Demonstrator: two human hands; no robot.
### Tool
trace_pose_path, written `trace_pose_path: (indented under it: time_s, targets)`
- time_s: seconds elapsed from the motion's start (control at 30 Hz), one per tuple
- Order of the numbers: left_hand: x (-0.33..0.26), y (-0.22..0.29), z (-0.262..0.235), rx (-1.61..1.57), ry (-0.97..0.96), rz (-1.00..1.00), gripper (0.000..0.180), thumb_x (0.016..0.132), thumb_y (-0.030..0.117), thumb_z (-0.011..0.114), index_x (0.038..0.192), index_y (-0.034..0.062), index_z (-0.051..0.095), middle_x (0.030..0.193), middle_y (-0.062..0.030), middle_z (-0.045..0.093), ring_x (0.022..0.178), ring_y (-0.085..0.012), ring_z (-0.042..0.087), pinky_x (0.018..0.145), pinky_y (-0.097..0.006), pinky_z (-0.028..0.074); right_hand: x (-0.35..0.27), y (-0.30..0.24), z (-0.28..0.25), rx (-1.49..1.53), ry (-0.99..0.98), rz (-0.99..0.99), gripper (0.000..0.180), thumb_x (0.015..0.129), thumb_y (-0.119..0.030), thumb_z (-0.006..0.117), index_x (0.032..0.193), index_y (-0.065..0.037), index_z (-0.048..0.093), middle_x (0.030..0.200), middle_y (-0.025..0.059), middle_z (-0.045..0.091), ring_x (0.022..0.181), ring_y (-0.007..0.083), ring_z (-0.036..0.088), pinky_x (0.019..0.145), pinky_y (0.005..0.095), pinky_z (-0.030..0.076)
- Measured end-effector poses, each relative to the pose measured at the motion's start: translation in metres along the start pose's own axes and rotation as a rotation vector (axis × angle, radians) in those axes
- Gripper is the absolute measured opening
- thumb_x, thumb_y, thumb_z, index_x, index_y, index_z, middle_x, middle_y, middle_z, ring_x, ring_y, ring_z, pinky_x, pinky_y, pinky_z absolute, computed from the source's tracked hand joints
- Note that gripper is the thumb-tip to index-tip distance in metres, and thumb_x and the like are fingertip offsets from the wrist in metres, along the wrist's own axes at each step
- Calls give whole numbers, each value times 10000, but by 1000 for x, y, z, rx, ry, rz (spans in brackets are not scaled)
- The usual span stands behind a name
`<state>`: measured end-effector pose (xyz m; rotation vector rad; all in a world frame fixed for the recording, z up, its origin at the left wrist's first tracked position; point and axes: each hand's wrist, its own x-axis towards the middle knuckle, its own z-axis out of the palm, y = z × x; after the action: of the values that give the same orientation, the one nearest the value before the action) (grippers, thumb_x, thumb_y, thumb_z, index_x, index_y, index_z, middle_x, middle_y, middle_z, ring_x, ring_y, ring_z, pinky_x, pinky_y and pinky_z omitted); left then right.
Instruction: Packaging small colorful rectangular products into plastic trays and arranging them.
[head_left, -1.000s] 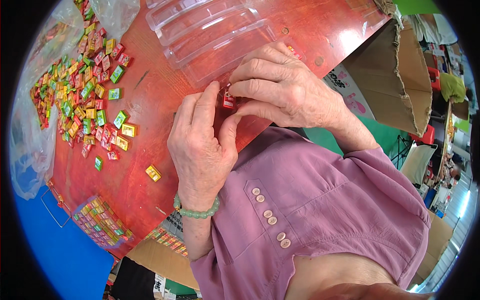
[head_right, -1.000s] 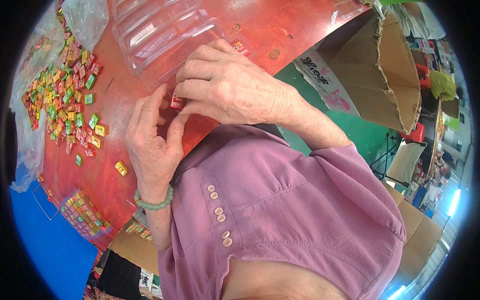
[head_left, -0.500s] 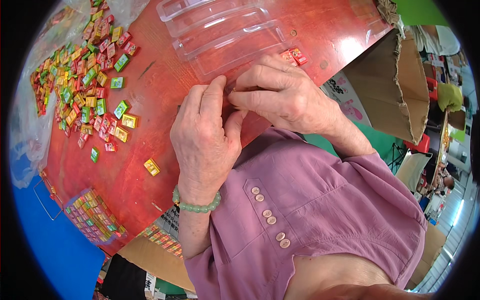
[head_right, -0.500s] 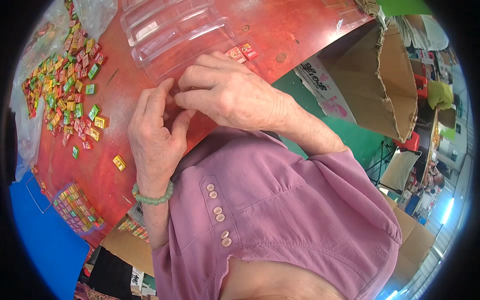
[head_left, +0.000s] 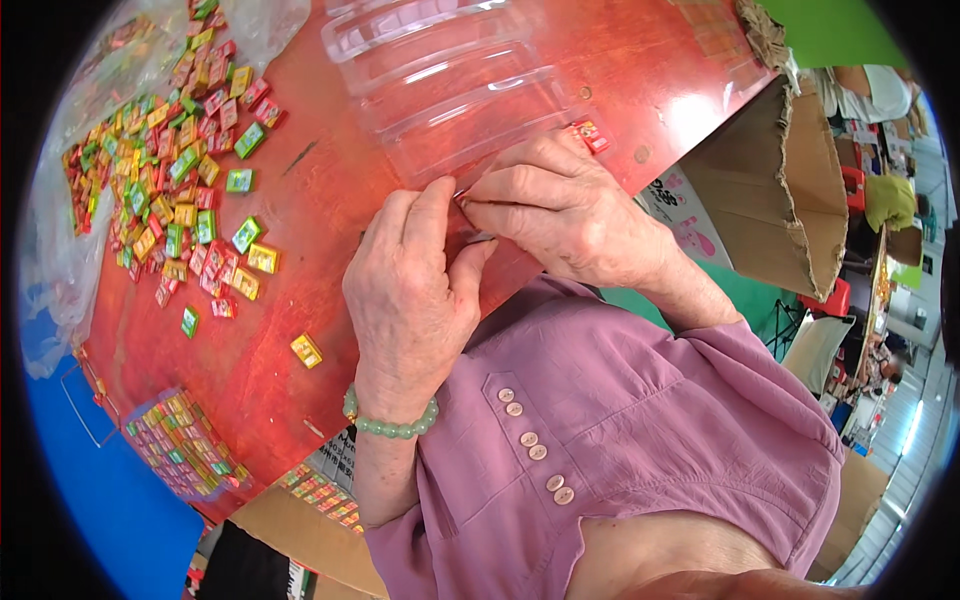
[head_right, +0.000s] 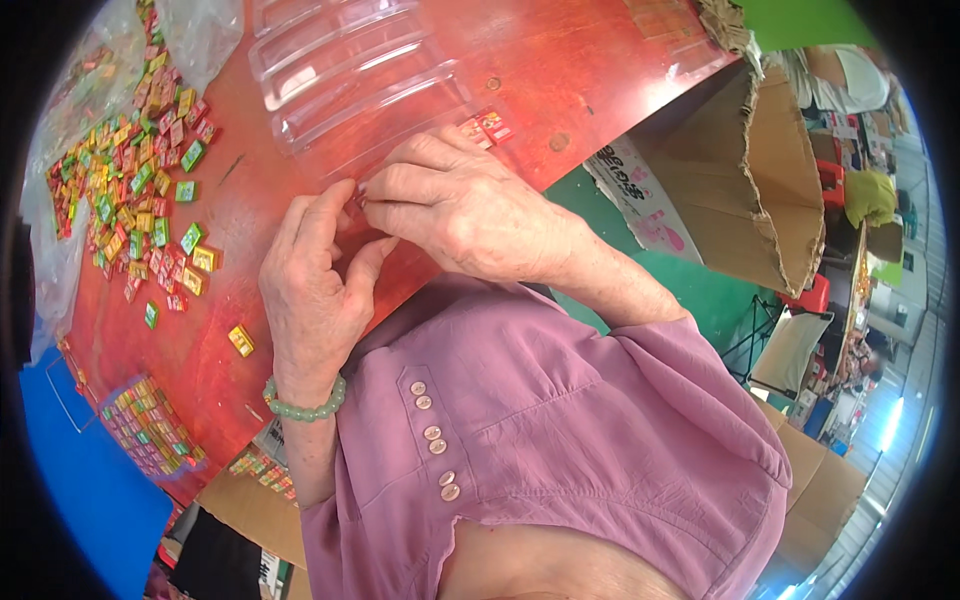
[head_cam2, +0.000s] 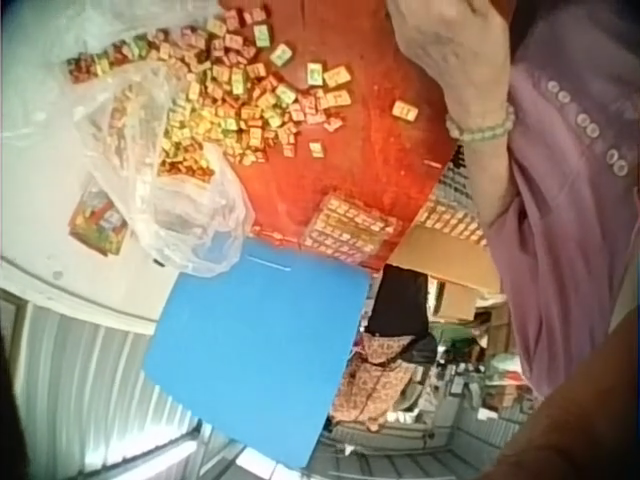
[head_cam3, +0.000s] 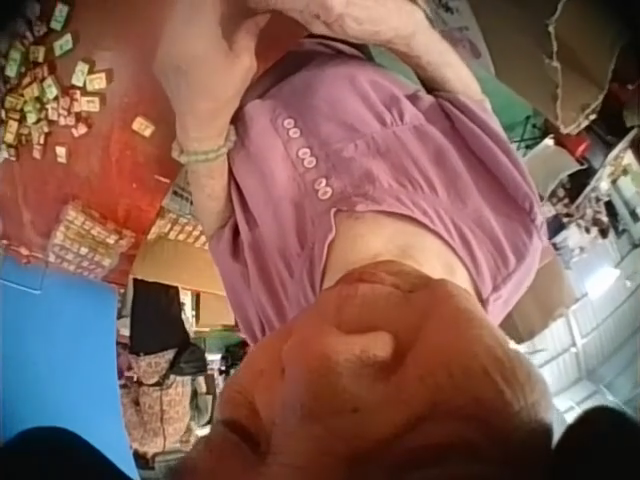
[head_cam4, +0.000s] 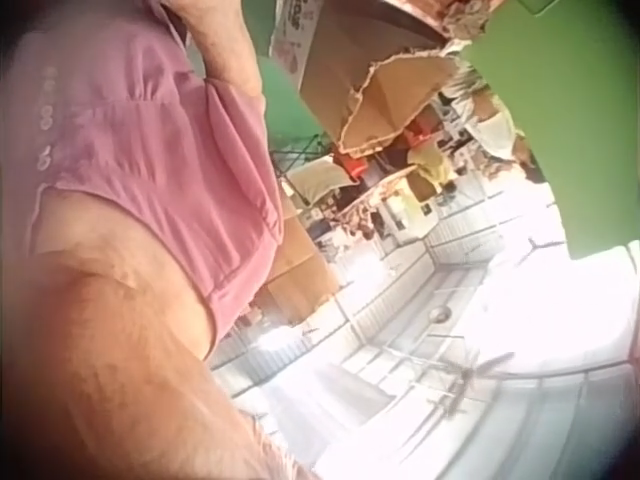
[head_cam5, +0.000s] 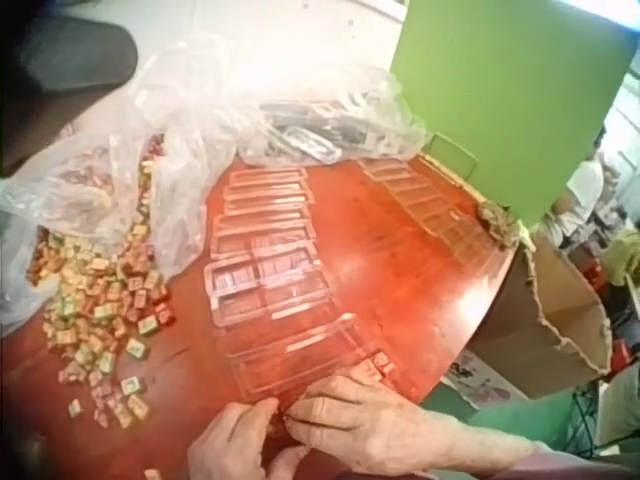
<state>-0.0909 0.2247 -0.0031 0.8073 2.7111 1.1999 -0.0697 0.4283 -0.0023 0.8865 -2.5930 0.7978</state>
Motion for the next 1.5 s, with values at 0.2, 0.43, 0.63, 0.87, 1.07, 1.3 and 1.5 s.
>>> trace_pose_path:
  time_s: [0.2,0.43,0.63,0.87,1.07,1.3,1.5]
  targets:
    - [-1,0,-3,-10,-19,-8,530,757,61,820,1240,-15,615,995,-142,602,898,-334,652,752,-430,541,0,-3,2,30,-23,20,263,774,-100,748,1018,-2,735,1124,95,675,1046,272,655,878,408,543]
    - [-4,-1,-9,-12,-53,-5,523,765,57,818,1237,-31,611,982,-144,593,884,-330,644,748,-421,534,-21,-5,-27,-143,-54,216,671,922,-494,668,1381,-10,601,1445,170,575,1382,361,517,1137,507,413]
    - [-6,-1,-8,7,-38,13,520,765,66,819,1230,-35,609,999,-155,594,925,-349,640,778,-436,535,-43,-8,-17,-328,-215,383,1008,863,-717,557,1571,-26,362,1635,177,349,1525,355,313,1248,560,177]
    - [-4,0,-8,9,-60,0,525,768,82,819,1232,-32,603,1034,-166,598,960,-361,641,806,-438,541,-44,-10,-13,-347,-259,393,1025,860,-728,554,1585,-35,342,1654,171,316,1547,337,271,1257,554,116]
    - [-2,8,-9,114,37,62,559,756,145,838,1239,-14,607,1153,-149,580,1013,-357,623,837,-429,541,-45,-14,-13,-401,-306,392,1004,860,-718,562,1590,-61,351,1651,156,336,1548,339,268,1258,537,128]
    - [-1,12,0,285,18,190,613,732,296,826,1218,-23,630,1159,-122,590,1058,-314,561,867,-445,469,-41,-30,-3,-347,-294,337,925,870,-678,558,1573,-98,401,1649,118,354,1542,318,285,1255,542,147]
    - [-21,8,2,300,34,224,574,754,232,799,1220,-51,620,1114,-125,580,1029,-299,560,856,-436,475,-41,-42,1,-260,-292,301,921,825,-610,649,1569,-119,417,1648,104,361,1536,318,300,1251,556,159]
